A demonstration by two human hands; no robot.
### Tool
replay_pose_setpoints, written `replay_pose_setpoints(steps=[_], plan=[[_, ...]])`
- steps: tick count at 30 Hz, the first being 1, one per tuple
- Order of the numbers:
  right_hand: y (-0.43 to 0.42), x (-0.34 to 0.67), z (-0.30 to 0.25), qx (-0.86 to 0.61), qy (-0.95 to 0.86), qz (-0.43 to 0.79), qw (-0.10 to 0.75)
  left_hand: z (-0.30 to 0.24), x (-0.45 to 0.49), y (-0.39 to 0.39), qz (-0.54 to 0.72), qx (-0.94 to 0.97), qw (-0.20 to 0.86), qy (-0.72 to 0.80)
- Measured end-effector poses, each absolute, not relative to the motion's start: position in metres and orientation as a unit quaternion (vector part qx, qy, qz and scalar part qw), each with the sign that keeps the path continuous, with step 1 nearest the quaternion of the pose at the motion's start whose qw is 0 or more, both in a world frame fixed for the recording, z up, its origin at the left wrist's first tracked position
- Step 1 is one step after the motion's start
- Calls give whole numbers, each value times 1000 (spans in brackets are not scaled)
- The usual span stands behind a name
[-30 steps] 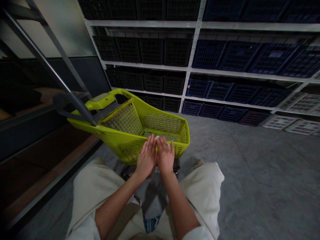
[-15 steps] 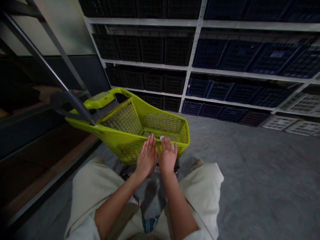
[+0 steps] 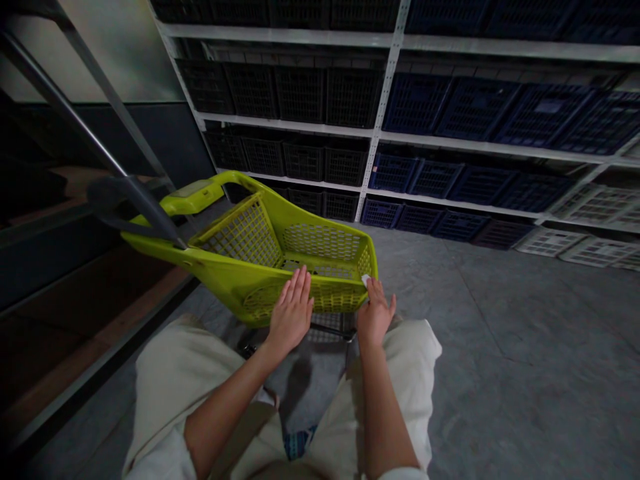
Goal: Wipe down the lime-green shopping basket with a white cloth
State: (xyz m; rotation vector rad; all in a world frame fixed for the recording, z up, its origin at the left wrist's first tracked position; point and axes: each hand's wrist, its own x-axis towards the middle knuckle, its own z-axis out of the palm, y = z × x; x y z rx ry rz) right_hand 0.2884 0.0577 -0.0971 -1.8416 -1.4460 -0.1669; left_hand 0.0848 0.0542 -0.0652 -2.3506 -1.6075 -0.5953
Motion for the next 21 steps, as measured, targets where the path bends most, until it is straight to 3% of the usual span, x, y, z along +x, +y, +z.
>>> replay_pose_setpoints(steps=[9, 21], plan=[[62, 188, -64, -600, -725, -45, 335, -70, 86, 57, -200, -799, 124, -553], [61, 314, -106, -697, -592, -47, 402, -65, 85, 52, -206, -798, 113, -556]])
